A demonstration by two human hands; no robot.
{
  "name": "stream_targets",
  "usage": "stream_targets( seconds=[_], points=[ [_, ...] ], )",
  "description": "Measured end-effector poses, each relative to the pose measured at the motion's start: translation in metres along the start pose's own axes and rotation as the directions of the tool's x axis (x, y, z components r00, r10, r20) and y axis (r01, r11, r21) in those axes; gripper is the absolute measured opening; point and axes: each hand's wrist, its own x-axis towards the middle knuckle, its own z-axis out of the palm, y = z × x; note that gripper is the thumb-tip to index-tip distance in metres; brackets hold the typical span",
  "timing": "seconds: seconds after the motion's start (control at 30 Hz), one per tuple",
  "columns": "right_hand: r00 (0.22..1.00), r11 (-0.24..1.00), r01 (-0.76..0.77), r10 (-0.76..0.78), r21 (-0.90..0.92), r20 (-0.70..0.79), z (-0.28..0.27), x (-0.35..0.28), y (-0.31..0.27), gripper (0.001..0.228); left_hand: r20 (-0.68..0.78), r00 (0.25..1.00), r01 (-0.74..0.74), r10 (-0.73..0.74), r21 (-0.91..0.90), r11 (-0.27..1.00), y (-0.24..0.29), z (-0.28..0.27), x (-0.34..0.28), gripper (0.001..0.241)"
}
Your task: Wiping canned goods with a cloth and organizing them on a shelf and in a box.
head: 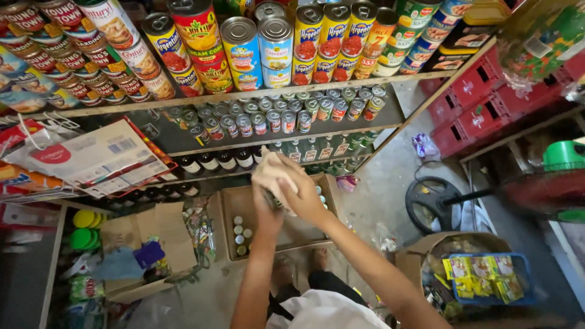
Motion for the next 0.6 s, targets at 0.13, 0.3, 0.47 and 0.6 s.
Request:
stream_targets(
  seconds=[0.13, 0.3, 0.47, 0.6],
  points=[
    [0.866, 0.843, -0.462, 0.496, 0.274, -0.065, 0.029, -0.018, 0.035, 0.040, -0.089, 0.993, 0.099, -0.083, 0.200, 0.975, 0.020, 0.000, -0.008, 0.065],
    [0.986, 0.956, 0.037, -0.083, -0.291, -0.148, 0.037, -0.026, -0.010, 0.047, 0.237, 0.944, -0.323, 0.231, 0.816, 0.479, 0.030, -0.022, -0.008, 0.073],
    [0.848, 0.829, -0.475, 0.521, 0.296, -0.097, 0.053, -0.034, 0.082, 0.039, -0.289, 0.816, 0.481, -0.500, -0.137, 0.866, 0.000, -0.042, -0.010, 0.075],
    [0.966, 0.920, 0.009, -0.108, -0.392, -0.233, 0.057, -0.031, -0.019, 0.043, -0.257, 0.872, 0.376, -0.418, -0.197, 0.906, 0.000, -0.034, -0.014, 0.072]
  ],
)
